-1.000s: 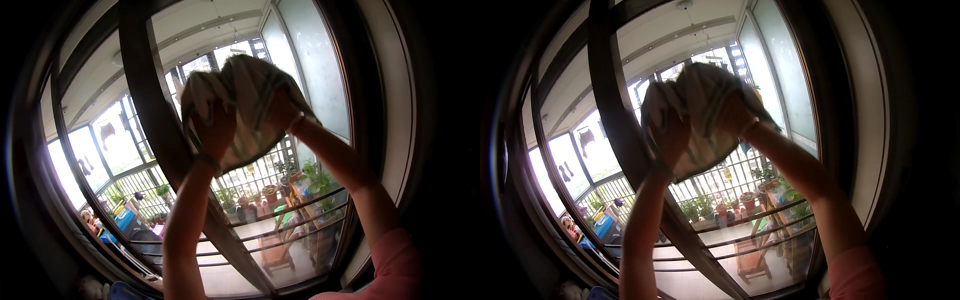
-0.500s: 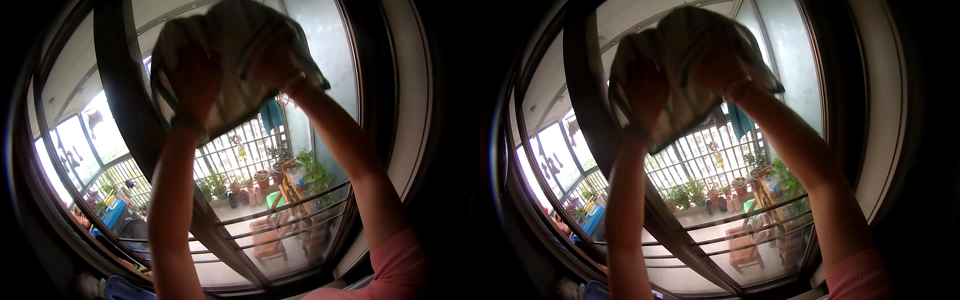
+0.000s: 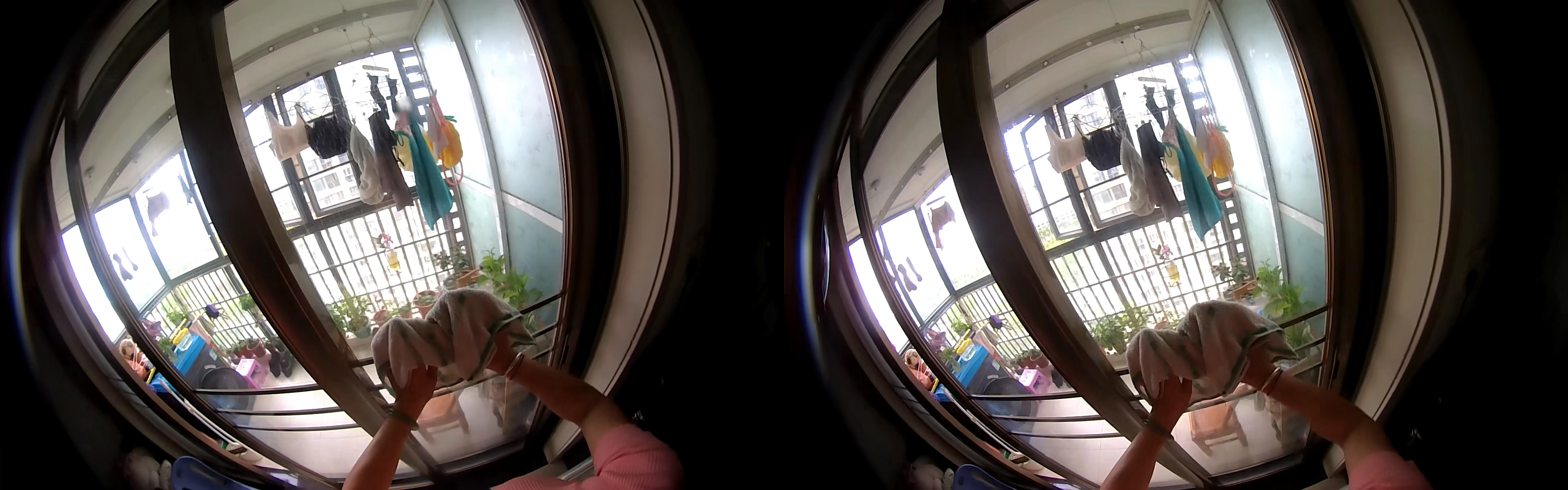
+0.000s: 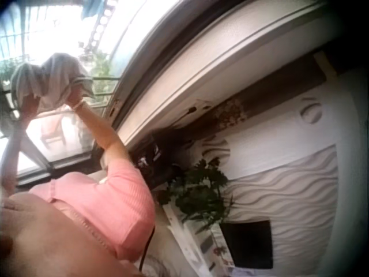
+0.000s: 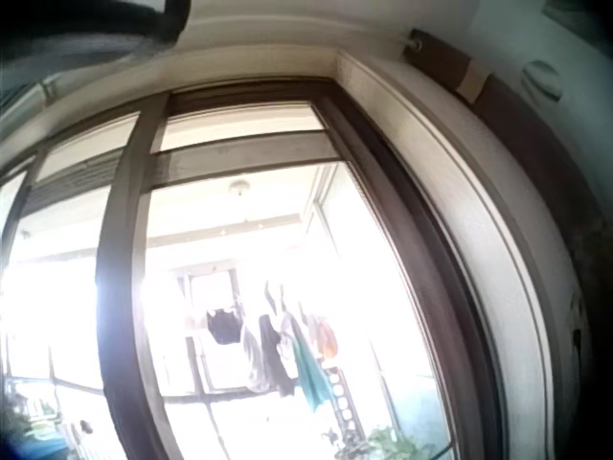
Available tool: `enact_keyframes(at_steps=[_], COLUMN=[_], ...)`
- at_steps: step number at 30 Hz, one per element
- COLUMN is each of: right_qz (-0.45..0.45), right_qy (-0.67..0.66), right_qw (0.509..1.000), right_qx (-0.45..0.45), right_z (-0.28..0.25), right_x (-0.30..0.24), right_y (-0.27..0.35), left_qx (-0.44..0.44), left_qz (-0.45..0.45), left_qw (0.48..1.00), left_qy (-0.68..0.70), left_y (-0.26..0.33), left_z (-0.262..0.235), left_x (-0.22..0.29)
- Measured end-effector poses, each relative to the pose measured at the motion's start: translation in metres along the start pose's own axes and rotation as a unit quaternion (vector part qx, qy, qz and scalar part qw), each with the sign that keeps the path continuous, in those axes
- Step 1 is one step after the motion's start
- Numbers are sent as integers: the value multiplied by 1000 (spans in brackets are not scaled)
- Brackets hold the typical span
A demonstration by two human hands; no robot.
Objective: The person cleans a large glass sliding door using a cloth. They repeatedly dip the cloth into a green basin of water, wring it out, and wipe the glass surface and frame. The person works on different sections of the window, including the upper panes and the lower frame, ensuring the entire surface is wiped.
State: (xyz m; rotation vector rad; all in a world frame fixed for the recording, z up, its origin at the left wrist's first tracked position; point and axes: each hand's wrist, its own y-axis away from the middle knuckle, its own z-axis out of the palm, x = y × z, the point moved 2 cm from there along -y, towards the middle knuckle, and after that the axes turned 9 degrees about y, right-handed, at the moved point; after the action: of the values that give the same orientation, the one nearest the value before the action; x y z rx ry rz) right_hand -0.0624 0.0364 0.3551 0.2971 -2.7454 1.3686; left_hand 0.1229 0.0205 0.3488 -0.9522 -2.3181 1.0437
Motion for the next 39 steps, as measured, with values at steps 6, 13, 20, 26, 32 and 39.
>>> enact_keyframes(at_steps=[6,13,20,26,32,39], right_qz=[-33,-99,-143,-91,-84,-149], right_qy=[11,162,319,316,364,374], right_qw=[998,953,891,863,829,809], right_qx=[50,238,291,384,416,428], right_z=[-40,-138,-285,-325,-338,-286], right_x=[15,56,38,58,60,62], right_y=[-76,-237,-387,-506,-561,-484], left_qx=[-31,172,403,341,479,387], left_qz=[76,162,225,322,191,250], left_qw=[993,921,814,626,428,886], left_qy=[-88,-308,-353,-624,-742,-57], left_y=[-84,-246,-413,-533,-605,-510], left_z=[-18,-117,-256,-344,-368,-327], left_x=[-11,-9,-18,-20,-55,-23])
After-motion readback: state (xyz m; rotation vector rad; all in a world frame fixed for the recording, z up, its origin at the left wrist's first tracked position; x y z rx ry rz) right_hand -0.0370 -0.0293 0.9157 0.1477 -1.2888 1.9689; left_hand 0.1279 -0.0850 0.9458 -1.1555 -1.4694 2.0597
